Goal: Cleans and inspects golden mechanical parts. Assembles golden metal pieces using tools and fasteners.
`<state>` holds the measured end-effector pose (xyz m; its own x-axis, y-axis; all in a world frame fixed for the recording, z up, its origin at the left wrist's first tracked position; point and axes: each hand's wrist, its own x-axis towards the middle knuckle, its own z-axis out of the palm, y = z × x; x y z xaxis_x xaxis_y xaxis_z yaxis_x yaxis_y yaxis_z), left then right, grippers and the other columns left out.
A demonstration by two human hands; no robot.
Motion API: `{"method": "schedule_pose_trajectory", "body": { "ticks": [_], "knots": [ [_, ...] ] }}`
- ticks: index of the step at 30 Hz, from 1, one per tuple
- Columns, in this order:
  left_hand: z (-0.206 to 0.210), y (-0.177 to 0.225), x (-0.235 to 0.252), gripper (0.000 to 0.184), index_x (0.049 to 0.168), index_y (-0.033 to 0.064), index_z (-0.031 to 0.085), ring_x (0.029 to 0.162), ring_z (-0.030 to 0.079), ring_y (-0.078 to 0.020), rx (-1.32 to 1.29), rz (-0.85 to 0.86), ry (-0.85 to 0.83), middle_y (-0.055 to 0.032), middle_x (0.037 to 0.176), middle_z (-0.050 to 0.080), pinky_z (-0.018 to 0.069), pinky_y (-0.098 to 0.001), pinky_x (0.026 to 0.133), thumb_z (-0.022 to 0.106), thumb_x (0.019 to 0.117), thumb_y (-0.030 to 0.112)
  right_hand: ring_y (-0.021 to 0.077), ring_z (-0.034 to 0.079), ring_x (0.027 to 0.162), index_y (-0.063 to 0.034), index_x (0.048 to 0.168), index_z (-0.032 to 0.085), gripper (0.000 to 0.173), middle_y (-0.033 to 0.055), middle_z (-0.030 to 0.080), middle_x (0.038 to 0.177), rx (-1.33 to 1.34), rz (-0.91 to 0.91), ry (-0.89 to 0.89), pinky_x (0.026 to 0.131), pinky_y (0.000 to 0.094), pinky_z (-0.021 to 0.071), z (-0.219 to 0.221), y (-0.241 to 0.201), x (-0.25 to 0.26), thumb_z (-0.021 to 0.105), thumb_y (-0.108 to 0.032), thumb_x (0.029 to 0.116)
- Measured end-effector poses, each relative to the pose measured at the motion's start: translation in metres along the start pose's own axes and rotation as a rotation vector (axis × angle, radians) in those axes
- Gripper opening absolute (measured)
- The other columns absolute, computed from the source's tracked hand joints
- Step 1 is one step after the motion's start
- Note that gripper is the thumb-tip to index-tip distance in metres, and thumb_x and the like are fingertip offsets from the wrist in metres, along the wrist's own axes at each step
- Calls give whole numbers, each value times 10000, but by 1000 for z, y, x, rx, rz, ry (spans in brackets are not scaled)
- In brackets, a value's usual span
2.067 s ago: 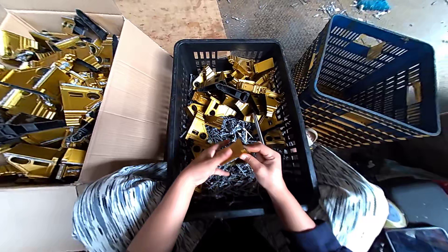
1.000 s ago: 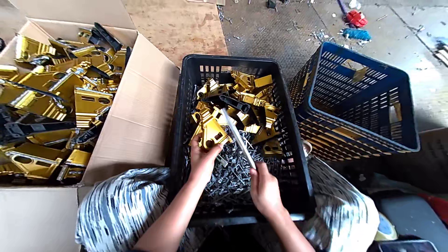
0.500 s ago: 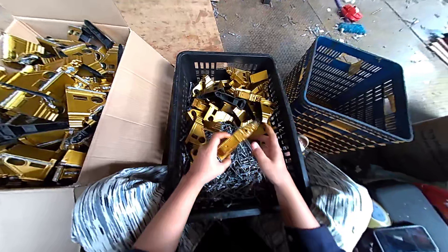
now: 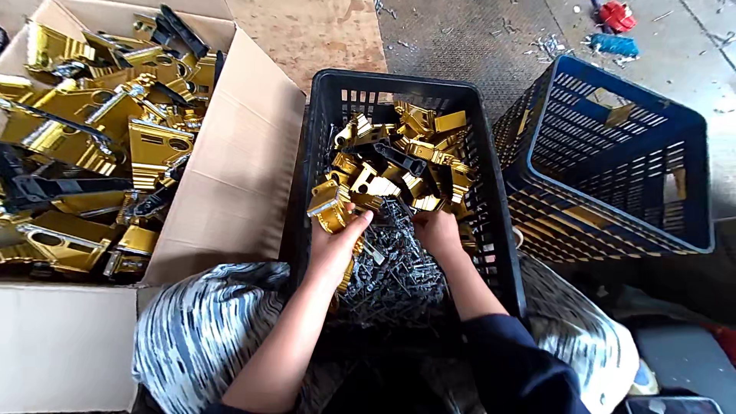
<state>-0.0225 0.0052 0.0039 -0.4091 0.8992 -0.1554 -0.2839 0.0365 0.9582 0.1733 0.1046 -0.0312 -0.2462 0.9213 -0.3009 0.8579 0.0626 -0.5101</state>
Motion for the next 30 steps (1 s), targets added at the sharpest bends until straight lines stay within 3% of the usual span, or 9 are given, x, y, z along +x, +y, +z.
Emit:
{"method": "schedule_pose_trajectory", "body": {
  "ticks": [4, 6, 9, 13, 15, 17, 23, 27, 30],
  "knots": [
    [0, 1, 4, 994, 1565, 157, 114, 1082, 627, -165, -31, -44, -13, -101, 1354, 509, 572, -356, 845, 671, 763, -31, 441, 638, 1168, -161, 1178, 769, 265, 192, 674, 1272, -303, 49, -129, 884, 702, 522, 39, 15, 27, 689, -196, 928],
    [0, -3, 5, 902, 1542, 144, 182, 1168, 607, -194, -47, -52, -26, -114, 1374, 515, 565, -395, 906, 652, 800, -61, 400, 610, 1228, -139, 1152, 777, 243, 163, 644, 1336, -264, -1, -115, 946, 649, 516, 49, 14, 22, 676, -158, 932],
    [-1, -2, 6, 736, 1470, 149, 376, 1022, 653, -196, -54, -128, -2, -110, 1253, 599, 582, -363, 791, 699, 830, -16, 411, 667, 1107, -27, 1090, 763, 190, 220, 692, 1193, -6, -155, 40, 943, 636, 529, 31, 14, 9, 691, -133, 949],
    [5, -2, 7, 649, 1479, 201, 384, 756, 624, -160, -191, -305, -24, -94, 1070, 607, 541, -281, 619, 664, 917, 37, 115, 642, 637, -15, 1003, 694, 73, 52, 688, 793, 726, -199, 152, 620, 289, 572, -2, -9, -27, 640, -59, 981],
    [10, -4, 7, 563, 1455, 205, 379, 709, 625, -143, -253, -355, -62, -84, 988, 612, 547, -265, 604, 652, 974, 102, 74, 614, 600, -41, 952, 673, 140, 33, 673, 749, 1235, -128, -3, 578, 229, 545, -6, -30, -52, 543, -12, 999],
    [12, -6, 4, 585, 1475, 223, 361, 740, 628, -142, -274, -360, -127, -74, 1006, 615, 553, -277, 641, 665, 981, 149, 74, 616, 596, -34, 929, 687, 171, 49, 682, 742, 1389, -105, -23, 571, 220, 535, 1, -44, -65, 533, 14, 988],
    [7, -10, -5, 1025, 1547, 185, 214, 1102, 664, -222, -61, -286, -358, -121, 1300, 593, 597, -388, 905, 800, 743, -65, 72, 620, 672, -26, 1000, 650, 60, 22, 660, 866, 805, -530, 463, 605, 242, 565, 30, -35, -68, 621, -18, 948],
    [9, -12, -10, 977, 1537, 170, 242, 1104, 676, -198, 99, -227, -405, -105, 1271, 630, 598, -373, 912, 755, 736, -51, 89, 627, 726, -1, 950, 638, 57, 72, 636, 910, 603, -648, 665, 633, 247, 574, 41, -37, -67, 596, -36, 936],
    [4, -11, -9, 972, 1539, 174, 214, 1081, 681, -209, 48, -253, -441, -119, 1262, 626, 602, -372, 890, 718, 749, -81, 149, 645, 897, -33, 1092, 593, 163, 95, 597, 1074, 664, -562, 557, 713, 309, 603, 43, -38, -69, 606, -91, 939]
  ]
}}
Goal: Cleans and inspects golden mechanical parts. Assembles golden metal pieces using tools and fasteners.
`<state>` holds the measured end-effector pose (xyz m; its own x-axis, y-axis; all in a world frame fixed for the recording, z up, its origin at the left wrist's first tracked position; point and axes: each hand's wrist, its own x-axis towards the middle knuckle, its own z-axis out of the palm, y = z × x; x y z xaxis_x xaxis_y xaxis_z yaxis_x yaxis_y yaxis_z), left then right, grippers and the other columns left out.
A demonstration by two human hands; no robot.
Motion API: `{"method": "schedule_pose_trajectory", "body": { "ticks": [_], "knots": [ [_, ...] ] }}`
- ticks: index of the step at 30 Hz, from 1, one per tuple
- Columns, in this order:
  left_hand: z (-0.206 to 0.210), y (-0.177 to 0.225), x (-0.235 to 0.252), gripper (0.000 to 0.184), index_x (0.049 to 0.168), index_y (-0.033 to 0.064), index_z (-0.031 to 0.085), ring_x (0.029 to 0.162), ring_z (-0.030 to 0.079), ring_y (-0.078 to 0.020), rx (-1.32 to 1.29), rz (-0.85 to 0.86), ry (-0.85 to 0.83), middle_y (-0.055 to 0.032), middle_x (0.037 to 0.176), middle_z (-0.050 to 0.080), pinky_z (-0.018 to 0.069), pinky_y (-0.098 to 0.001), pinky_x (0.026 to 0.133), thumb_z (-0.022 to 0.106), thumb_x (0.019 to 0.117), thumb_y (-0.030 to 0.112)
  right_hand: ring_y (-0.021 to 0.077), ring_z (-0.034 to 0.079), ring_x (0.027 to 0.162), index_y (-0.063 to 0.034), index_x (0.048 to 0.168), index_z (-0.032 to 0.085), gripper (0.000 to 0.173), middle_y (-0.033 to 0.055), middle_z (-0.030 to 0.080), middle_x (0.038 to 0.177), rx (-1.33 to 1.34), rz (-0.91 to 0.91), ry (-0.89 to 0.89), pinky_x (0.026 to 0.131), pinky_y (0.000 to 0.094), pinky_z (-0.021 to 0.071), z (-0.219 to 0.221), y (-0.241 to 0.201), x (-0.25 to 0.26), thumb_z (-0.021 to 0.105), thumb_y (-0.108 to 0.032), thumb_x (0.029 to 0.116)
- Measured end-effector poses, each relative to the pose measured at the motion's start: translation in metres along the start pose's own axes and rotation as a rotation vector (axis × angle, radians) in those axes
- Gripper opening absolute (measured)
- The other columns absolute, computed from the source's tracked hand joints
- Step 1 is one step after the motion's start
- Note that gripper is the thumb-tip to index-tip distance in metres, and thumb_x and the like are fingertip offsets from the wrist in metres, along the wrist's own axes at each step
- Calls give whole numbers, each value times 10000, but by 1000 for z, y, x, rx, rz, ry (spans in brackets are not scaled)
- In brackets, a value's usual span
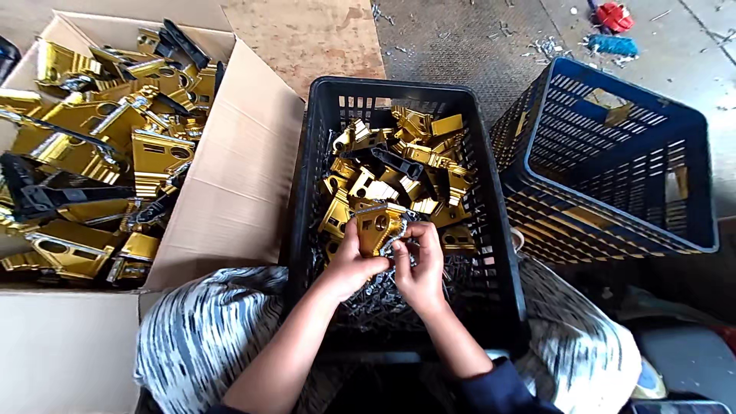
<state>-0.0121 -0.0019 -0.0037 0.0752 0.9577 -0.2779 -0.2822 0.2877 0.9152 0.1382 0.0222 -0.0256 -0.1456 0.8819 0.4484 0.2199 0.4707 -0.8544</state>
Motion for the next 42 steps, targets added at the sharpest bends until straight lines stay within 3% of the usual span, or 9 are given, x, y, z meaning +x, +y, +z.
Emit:
{"method": "schedule_pose_trajectory", "body": {
  "ticks": [4, 11, 17, 21, 27, 30, 35, 38, 42],
  "knots": [
    [-5, 1, -7, 905, 1504, 143, 249, 829, 681, -148, -55, -38, -191, -88, 1077, 656, 591, -281, 698, 722, 759, -57, 248, 548, 1319, -99, 1505, 322, 846, 121, 478, 1484, 297, 89, -257, 992, 453, 569, -20, 4, 14, 805, -244, 826],
    [-13, -12, -6, 913, 1535, 176, 202, 728, 645, -129, -132, -258, -278, -87, 1038, 638, 556, -241, 610, 687, 796, -50, 240, 693, 1120, -10, 1328, 546, 506, 141, 663, 1300, 429, 223, -330, 939, 413, 613, -14, 18, 9, 732, -17, 858],
    [-48, 58, -6, 518, 1387, 116, 446, 737, 641, -135, -158, -20, 562, -80, 990, 654, 567, -290, 646, 671, 931, 15, 220, 658, 1133, -62, 1502, 442, 699, 146, 612, 1330, 150, 535, -518, 921, 407, 584, -12, 31, 17, 744, -287, 913],
    [-103, 121, 4, 857, 1601, 208, 92, 1287, 579, -242, -138, 467, 816, -91, 1476, 488, 557, -473, 995, 681, 988, 312, 207, 717, 935, -37, 1276, 647, 343, 110, 733, 1089, -131, 632, -598, 894, 435, 580, -5, 41, 16, 650, -244, 1002],
    [-58, 52, -4, 742, 1507, 105, 452, 1249, 595, -341, 1010, -86, 263, -178, 1443, 547, 523, -557, 995, 801, 852, 127, 288, 696, 1081, -93, 1217, 738, 330, 137, 739, 1126, -396, 678, -874, 995, 541, 521, 10, 33, 19, 638, -319, 998],
    [-24, 8, 6, 827, 1549, 40, 384, 1336, 499, -434, 1402, -414, 43, -253, 1495, 459, 464, -604, 1046, 793, 840, 163, 331, 688, 1078, -94, 1284, 696, 442, 167, 724, 1127, -396, 693, -937, 978, 578, 518, 37, 32, 0, 675, -396, 961],
    [0, -25, 12, 1002, 1588, -33, 230, 1403, 403, -481, 1573, -535, 98, -334, 1592, 256, 441, -565, 1071, 796, 844, 325, 256, 713, 991, -34, 1134, 739, 310, 142, 735, 1102, -288, 697, -681, 931, 471, 559, 12, 29, 13, 693, -295, 974],
    [3, -43, 23, 997, 1607, 20, 210, 1343, 467, -496, 1580, -514, 207, -367, 1495, 389, 449, -585, 1042, 782, 854, 337, 158, 702, 702, -23, 1049, 728, 194, 94, 733, 933, -83, 683, -412, 686, 356, 622, -29, 30, 14, 721, -197, 963],
    [3, -34, 35, 824, 1561, 70, 320, 1117, 641, -447, 1596, -522, 208, -282, 1189, 641, 534, -580, 882, 728, 846, 107, 121, 703, 663, -17, 983, 715, 88, 46, 735, 846, 81, 558, -274, 654, 298, 630, -71, 14, -5, 704, -96, 946]
  ]
}}
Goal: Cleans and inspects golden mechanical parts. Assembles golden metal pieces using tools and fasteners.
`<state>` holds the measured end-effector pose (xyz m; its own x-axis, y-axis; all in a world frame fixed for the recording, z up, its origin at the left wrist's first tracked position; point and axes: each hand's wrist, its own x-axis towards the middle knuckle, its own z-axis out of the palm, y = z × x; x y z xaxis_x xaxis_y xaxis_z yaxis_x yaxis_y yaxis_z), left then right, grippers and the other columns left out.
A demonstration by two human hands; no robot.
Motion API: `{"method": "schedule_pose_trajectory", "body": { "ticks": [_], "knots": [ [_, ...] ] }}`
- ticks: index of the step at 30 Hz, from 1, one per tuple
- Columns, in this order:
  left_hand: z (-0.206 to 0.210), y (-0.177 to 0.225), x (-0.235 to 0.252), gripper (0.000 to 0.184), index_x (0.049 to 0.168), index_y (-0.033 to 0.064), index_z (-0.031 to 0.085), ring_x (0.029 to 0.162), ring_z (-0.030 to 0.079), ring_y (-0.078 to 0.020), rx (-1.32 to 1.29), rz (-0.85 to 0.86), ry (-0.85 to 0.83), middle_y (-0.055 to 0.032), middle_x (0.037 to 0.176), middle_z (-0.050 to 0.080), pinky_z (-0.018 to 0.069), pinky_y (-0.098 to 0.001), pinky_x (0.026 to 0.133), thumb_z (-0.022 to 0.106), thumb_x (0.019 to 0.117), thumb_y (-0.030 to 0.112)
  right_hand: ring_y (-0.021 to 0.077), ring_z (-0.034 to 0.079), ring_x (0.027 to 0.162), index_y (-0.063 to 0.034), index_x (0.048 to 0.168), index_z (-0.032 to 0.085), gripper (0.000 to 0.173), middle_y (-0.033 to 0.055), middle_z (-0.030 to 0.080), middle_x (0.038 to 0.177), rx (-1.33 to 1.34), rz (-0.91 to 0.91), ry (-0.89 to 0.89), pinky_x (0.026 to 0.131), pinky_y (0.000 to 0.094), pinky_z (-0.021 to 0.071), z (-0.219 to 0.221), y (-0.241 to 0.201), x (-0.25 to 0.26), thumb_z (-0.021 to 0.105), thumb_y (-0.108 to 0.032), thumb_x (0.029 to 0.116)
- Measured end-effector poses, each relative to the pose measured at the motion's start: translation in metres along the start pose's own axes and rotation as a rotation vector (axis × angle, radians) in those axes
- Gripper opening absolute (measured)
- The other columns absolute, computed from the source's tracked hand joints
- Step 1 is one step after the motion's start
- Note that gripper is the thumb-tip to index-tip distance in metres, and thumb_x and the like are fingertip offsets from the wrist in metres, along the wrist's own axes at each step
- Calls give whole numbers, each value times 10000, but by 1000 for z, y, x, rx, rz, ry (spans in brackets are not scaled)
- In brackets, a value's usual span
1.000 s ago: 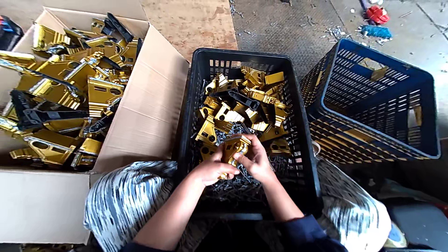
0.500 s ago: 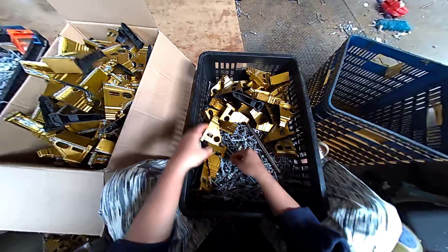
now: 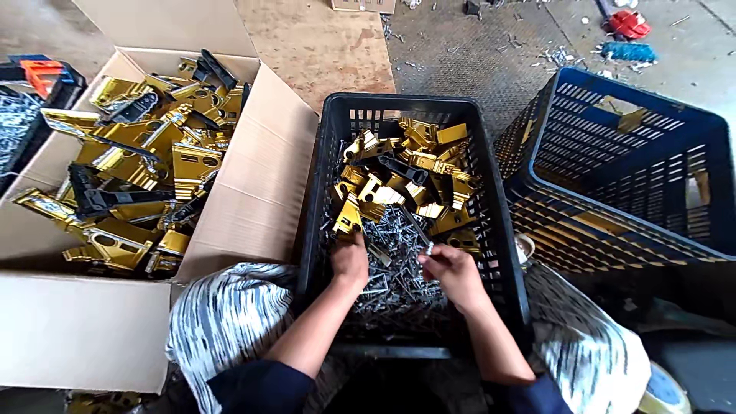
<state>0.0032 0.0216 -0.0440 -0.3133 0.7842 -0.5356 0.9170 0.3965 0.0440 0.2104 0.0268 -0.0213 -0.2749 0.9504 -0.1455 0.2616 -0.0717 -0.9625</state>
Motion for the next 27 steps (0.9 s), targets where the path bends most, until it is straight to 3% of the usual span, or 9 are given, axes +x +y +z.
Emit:
{"method": "schedule_pose_trajectory", "body": {
  "ticks": [6, 9, 11, 13, 15, 20, 23, 25, 27],
  "knots": [
    [-39, -34, -9, 667, 1539, 42, 360, 1146, 630, -443, -279, 90, -42, -270, 1206, 644, 495, -615, 975, 665, 962, 182, 99, 728, 702, -15, 1008, 728, 96, 33, 756, 879, -35, -56, 50, 682, 274, 644, -8, 11, -27, 713, -69, 929],
    [-56, -44, -39, 684, 1608, 108, 288, 1077, 669, -387, -568, 160, 186, -236, 1180, 675, 511, -586, 958, 616, 1023, 242, 76, 733, 768, -35, 997, 750, 118, 31, 765, 935, -126, -171, 86, 731, 257, 637, 2, 6, -25, 726, -129, 928],
    [-53, -45, -58, 681, 1641, 221, 216, 1071, 685, -249, -971, 243, 314, -155, 1323, 634, 564, -461, 928, 558, 1053, 207, 104, 730, 792, -8, 982, 745, 97, 59, 750, 973, 19, -296, 98, 732, 272, 643, 12, -8, -26, 722, -82, 924],
    [-48, -37, -74, 612, 1634, 329, 218, 1030, 693, -201, -1499, 303, 239, -91, 1405, 568, 613, -383, 841, 450, 1088, 178, 135, 726, 770, -1, 986, 728, 74, 62, 748, 946, 313, -362, 73, 726, 311, 646, 24, -26, -29, 691, 8, 922],
    [-42, -24, -83, 447, 1545, 291, 338, 930, 702, -225, -1912, 238, 68, -103, 1220, 638, 613, -386, 757, 382, 1110, 201, 139, 730, 740, -33, 1008, 731, 114, 61, 760, 899, 579, -339, 23, 716, 313, 639, 33, -41, -32, 667, 32, 938],
    [-24, -5, -79, 371, 1441, 130, 428, 884, 712, -264, -2229, 111, -237, -172, 1078, 679, 613, -413, 734, 297, 1127, 279, 113, 704, 652, 6, 977, 703, 77, 59, 747, 812, 533, -303, 75, 597, 268, 610, 51, -41, -32, 677, 51, 920],
    [-9, -8, -77, 430, 1417, 89, 407, 899, 707, -229, -2227, 280, -355, -158, 1096, 669, 613, -371, 764, 462, 1078, 348, 79, 693, 684, 10, 955, 700, 65, 37, 746, 865, 348, -410, 172, 626, 241, 608, 52, -32, -30, 694, 46, 901],
    [1, -15, -74, 834, 1453, 60, 325, 981, 694, -201, -2125, 474, -398, -119, 1158, 655, 606, -373, 850, 824, 852, 352, 79, 685, 771, 11, 934, 734, 46, 46, 734, 905, 238, -504, 179, 707, 243, 603, 50, -25, -27, 731, -14, 897],
    [2, -17, -74, 969, 1442, 41, 286, 1012, 688, -193, -2020, 570, -424, -97, 1163, 645, 603, -380, 882, 912, 710, 140, 98, 682, 866, -16, 907, 762, 64, 52, 731, 927, 141, -587, 199, 768, 252, 593, 50, -21, -24, 760, -80, 895]
  ]
}}
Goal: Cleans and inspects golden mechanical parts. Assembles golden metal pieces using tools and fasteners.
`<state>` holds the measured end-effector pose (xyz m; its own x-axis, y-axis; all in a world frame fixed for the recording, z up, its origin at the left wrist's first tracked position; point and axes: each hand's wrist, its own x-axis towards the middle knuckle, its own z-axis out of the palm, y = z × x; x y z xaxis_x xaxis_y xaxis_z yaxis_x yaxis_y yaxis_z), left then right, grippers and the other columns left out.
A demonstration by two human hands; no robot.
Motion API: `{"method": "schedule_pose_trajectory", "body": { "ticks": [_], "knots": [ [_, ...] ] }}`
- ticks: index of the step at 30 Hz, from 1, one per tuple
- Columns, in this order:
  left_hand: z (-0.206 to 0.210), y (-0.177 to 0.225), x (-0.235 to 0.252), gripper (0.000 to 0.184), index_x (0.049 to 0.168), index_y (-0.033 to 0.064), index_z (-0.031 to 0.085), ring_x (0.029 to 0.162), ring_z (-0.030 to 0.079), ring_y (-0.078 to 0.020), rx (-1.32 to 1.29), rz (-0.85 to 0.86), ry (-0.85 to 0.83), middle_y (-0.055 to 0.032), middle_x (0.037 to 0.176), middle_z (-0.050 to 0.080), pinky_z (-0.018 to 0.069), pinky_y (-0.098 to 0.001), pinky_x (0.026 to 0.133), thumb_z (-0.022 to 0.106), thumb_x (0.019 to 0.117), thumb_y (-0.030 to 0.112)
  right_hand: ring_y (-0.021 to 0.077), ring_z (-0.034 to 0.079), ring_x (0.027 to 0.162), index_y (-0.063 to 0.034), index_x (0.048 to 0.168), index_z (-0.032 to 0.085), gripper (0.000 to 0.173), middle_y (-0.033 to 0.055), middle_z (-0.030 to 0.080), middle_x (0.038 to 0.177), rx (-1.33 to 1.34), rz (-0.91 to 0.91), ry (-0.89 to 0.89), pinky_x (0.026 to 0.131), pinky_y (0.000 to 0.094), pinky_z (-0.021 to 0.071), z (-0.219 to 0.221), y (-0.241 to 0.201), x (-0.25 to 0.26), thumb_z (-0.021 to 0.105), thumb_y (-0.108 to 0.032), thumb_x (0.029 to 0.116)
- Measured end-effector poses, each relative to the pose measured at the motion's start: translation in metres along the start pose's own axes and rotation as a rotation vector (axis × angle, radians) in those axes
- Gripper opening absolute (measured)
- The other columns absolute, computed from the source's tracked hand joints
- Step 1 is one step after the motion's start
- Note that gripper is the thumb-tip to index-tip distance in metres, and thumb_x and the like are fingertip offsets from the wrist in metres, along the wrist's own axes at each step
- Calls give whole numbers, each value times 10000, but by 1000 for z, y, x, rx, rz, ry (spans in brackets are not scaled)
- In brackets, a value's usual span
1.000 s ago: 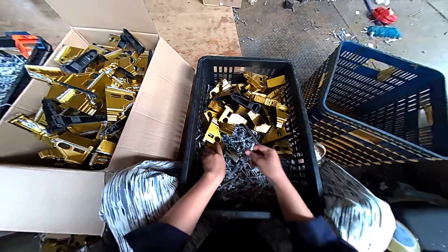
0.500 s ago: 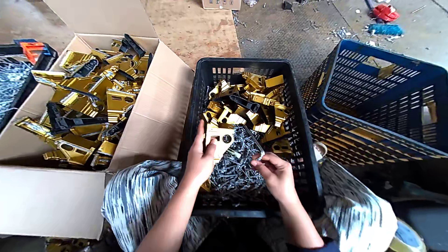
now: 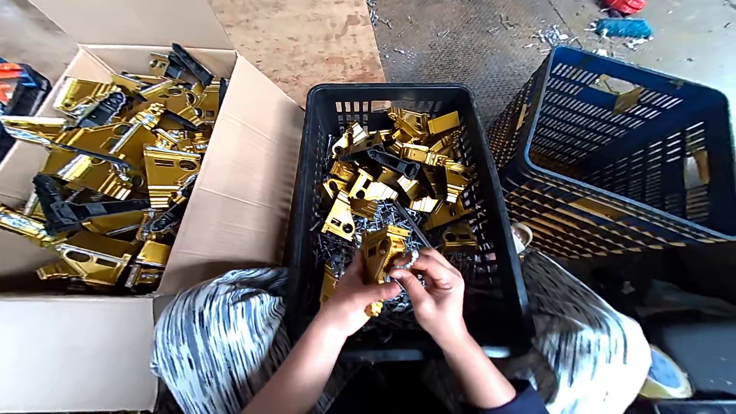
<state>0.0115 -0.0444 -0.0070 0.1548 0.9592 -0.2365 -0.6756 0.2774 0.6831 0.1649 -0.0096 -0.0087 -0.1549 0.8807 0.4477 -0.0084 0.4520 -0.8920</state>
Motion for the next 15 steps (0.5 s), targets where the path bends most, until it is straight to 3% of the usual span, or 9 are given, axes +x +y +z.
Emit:
{"method": "schedule_pose_trajectory", "body": {
  "ticks": [2, 4, 5, 6, 7, 8, 9, 11, 15],
  "knots": [
    [0, -1, -1, 958, 1467, 17, 238, 1047, 684, -207, 67, -7, -19, -119, 1192, 631, 599, -384, 906, 806, 699, -60, 109, 641, 940, -65, 873, 778, 81, 40, 702, 968, -68, -34, 14, 808, 253, 553, 2, 2, -1, 776, -144, 889],
    [-3, -1, 0, 971, 1496, 3, 200, 1076, 677, -219, 141, -5, -18, -143, 1233, 613, 598, -389, 914, 743, 700, -116, 123, 623, 1002, -87, 908, 747, 116, 55, 631, 1080, -54, -6, 10, 826, 260, 571, 6, 6, -4, 781, -197, 896],
    [-5, 0, 0, 986, 1508, 2, 190, 1089, 676, -225, 188, -12, -18, -153, 1250, 609, 599, -395, 919, 738, 698, -122, 163, 622, 1080, -85, 1000, 696, 177, 82, 593, 1182, -19, 27, -13, 863, 301, 599, 7, 9, -6, 768, -219, 910],
    [-7, 2, 0, 1002, 1518, 7, 173, 1099, 673, -224, 232, -25, -29, -151, 1265, 600, 600, -394, 926, 741, 701, -117, 225, 606, 1192, -61, 1173, 630, 309, 126, 548, 1316, 40, 69, -62, 928, 374, 610, 7, 10, -7, 740, -213, 928],
    [-10, 3, 1, 1016, 1528, 13, 159, 1109, 670, -227, 271, -36, -44, -150, 1280, 592, 601, -397, 930, 742, 705, -108, 284, 572, 1298, -32, 1369, 515, 486, 171, 488, 1455, 116, 111, -124, 996, 438, 595, 5, 11, -7, 703, -161, 940],
    [-12, 4, 1, 1023, 1534, 22, 154, 1118, 668, -236, 299, -45, -52, -155, 1294, 588, 601, -404, 934, 739, 705, -107, 296, 572, 1308, -21, 1479, 402, 609, 179, 473, 1493, 179, 150, -162, 1023, 456, 580, 5, 11, -5, 669, -86, 936],
    [-14, 5, 2, 1017, 1531, 34, 164, 1120, 669, -242, 319, -55, -54, -158, 1296, 590, 601, -408, 934, 740, 705, -108, 287, 602, 1270, -26, 1497, 370, 638, 171, 519, 1454, 218, 184, -170, 1022, 455, 579, 6, 10, -3, 649, -21, 923],
    [-16, 7, 1, 1013, 1532, 52, 177, 1101, 675, -231, 343, -68, -42, -154, 1277, 598, 605, -391, 918, 743, 704, -90, 265, 661, 1164, -51, 1425, 420, 601, 139, 614, 1314, 270, 239, -159, 973, 450, 598, 6, 11, 4, 660, 52, 884],
    [-13, 23, 1, 930, 1507, 92, 280, 951, 692, -184, 377, 59, 159, -112, 1149, 644, 612, -346, 824, 774, 723, 9, 190, 660, 1102, -52, 1417, 486, 646, 80, 651, 1213, 49, 335, -349, 915, 393, 600, -9, 22, 38, 786, -114, 848]
  ]
}}
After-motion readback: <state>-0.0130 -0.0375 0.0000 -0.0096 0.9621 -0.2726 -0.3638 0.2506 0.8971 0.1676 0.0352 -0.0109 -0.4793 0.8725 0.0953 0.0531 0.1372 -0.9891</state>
